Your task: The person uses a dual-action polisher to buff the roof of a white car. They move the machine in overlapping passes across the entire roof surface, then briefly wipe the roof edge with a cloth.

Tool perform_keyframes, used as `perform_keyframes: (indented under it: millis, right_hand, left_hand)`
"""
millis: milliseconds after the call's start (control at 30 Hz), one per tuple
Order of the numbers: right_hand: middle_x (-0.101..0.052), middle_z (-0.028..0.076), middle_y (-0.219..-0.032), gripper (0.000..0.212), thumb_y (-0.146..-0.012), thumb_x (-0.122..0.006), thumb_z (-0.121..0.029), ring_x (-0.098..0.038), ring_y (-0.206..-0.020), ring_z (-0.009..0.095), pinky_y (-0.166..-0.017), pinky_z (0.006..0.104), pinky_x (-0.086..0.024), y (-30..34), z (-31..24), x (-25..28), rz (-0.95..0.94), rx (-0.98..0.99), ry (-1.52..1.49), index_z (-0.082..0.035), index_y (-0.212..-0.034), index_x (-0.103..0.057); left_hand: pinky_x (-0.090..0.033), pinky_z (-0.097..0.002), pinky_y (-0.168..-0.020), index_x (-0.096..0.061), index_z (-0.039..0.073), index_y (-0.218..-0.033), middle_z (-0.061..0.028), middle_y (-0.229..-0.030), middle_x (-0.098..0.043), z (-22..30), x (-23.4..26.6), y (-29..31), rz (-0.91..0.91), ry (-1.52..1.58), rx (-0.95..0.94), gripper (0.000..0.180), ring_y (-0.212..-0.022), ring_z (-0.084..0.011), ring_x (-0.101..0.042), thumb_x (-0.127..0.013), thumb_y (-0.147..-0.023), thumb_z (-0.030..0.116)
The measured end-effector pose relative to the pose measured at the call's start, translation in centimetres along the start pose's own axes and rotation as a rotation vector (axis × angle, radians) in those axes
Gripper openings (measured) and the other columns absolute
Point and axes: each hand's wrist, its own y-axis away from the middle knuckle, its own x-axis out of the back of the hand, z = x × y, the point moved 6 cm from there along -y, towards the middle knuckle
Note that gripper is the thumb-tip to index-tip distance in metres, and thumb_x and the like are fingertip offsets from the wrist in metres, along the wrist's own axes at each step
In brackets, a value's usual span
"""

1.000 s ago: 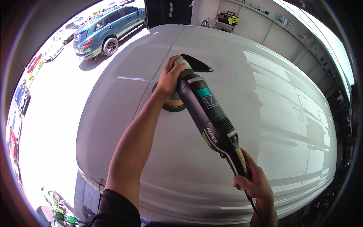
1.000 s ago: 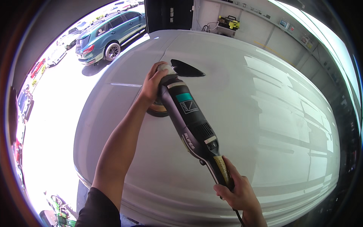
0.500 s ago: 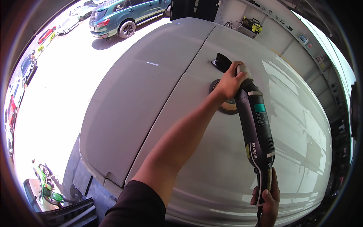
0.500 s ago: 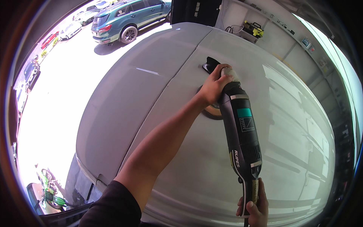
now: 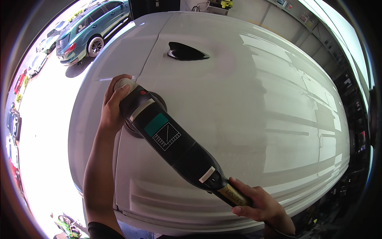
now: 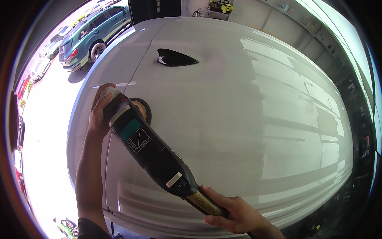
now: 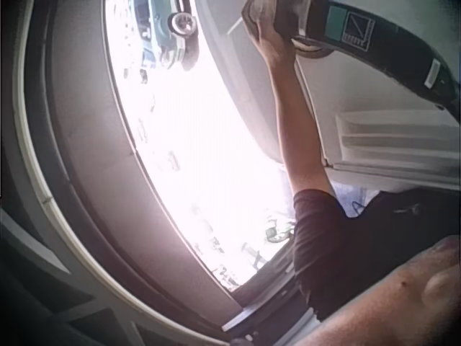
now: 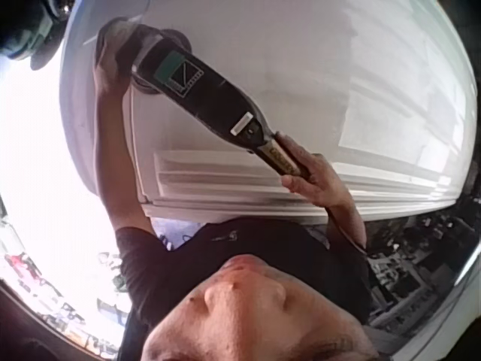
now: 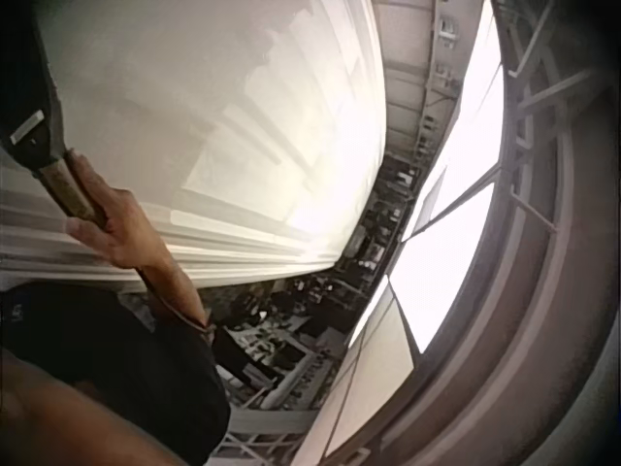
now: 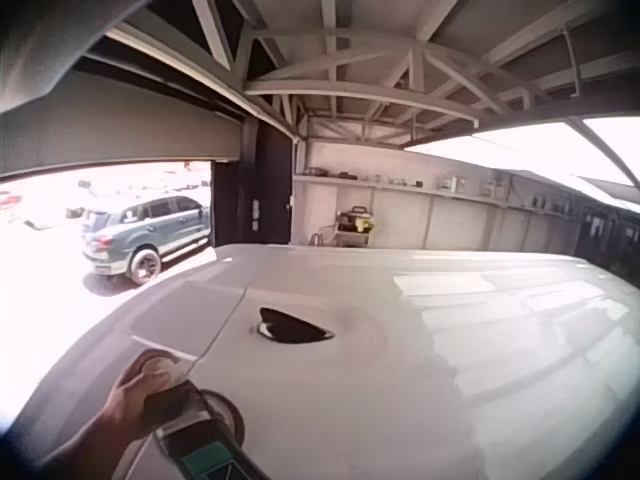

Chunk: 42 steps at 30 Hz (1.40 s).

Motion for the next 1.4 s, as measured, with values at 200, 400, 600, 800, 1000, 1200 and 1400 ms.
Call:
perform_keyframes:
  millis: [200, 400, 600, 800, 1000, 1200, 1400]
  right_hand:
    - [-0.063, 0.018, -0.136, 0.08, -0.096, -0.071, -0.024, -0.066, -0.115, 0.025, -0.099, 0.0335, -0.048, -1.8, -1.3, 1.0, 0.007, -0.1, -0.111, -0.007, -0.159, -0.026]
    - [-0.064, 0.016, -0.106, 0.09, -0.091, -0.076, -0.024, -0.063, -0.077, 0.016, -0.07, 0.0307, -0.054, -0.4, 0.7, 4.2, 0.267, -0.183, -0.328, -0.002, -0.159, -0.022]
    - [-0.063, 0.02, -0.103, 0.105, -0.084, -0.079, -0.036, -0.06, -0.059, 0.016, -0.046, 0.0293, -0.05, 5.4, 2.3, 6.2, 0.703, -0.077, -0.398, 0.006, -0.157, -0.017]
    - [-0.066, 0.01, -0.087, 0.057, -0.098, -0.065, -0.035, -0.06, -0.057, 0.017, -0.05, 0.0306, -0.049, 13.0, 4.8, 8.3, 0.771, -0.129, -0.362, 0.001, -0.138, -0.048]
    - [-0.064, 0.014, -0.083, 0.081, -0.091, -0.07, -0.043, -0.057, -0.051, 0.017, -0.043, 0.0298, -0.047, 13.9, 5.2, 9.1, 0.972, -0.135, -0.288, 0.001, -0.148, -0.033]
    - [-0.063, 0.017, -0.092, 0.11, -0.083, -0.079, -0.043, -0.061, -0.057, 0.018, -0.039, 0.0294, -0.049, 10.7, 4.2, 10.1, 0.842, -0.11, -0.375, 0.006, -0.157, -0.015]
    - [-0.063, 0.019, -0.1, 0.099, -0.087, -0.078, -0.033, -0.062, -0.066, 0.018, -0.053, 0.0324, -0.053, 6.3, 1.7, 6.7, 0.555, -0.08, -0.473, 0.005, -0.157, -0.02]
  left_hand:
    - [-0.058, -0.0441, -0.088, -0.044, 0.001, -0.133, -0.0267, -0.108, -0.064, -1.6, 0.0, -3.9, 0.016, 0.031, -0.107, 0.047, -0.094, -0.0324, -0.07, -0.05, -0.095, 0.027]
    - [-0.058, -0.0429, -0.091, -0.046, 0.002, -0.134, -0.0236, -0.123, -0.062, -2.6, -9.2, -9.5, -0.089, 0.231, -0.093, 0.042, -0.101, -0.0311, -0.068, -0.051, -0.095, 0.016]
    - [-0.056, -0.0343, -0.083, -0.057, 0.002, -0.122, -0.0134, -0.103, -0.062, -5.6, -21.5, -11.4, -0.29, 0.277, -0.099, 0.031, -0.094, -0.0224, -0.066, -0.058, -0.091, 0.008]
    - [-0.052, -0.0336, -0.087, -0.058, 0.002, -0.117, -0.013, -0.107, -0.062, -7.6, -32.1, -9.8, -0.347, 0.139, -0.07, 0.034, -0.096, -0.0207, -0.062, -0.064, -0.09, 0.021]
    - [-0.053, -0.0332, -0.086, -0.059, 0.001, -0.115, -0.0135, -0.106, -0.064, -8.2, -34.7, -11.0, -0.342, 0.163, -0.06, 0.032, -0.095, -0.0206, -0.063, -0.064, -0.089, 0.02]
    - [-0.052, -0.0306, -0.083, -0.062, 0.004, -0.113, -0.0091, -0.104, -0.064, -7.4, -30.9, -12.0, -0.278, 0.172, -0.056, 0.028, -0.092, -0.0179, -0.062, -0.064, -0.089, 0.018]
    - [-0.053, -0.0312, -0.082, -0.06, 0.003, -0.119, -0.0085, -0.103, -0.062, -5.0, -20.2, -9.4, -0.154, 0.255, -0.043, 0.03, -0.092, -0.0185, -0.063, -0.063, -0.093, 0.017]
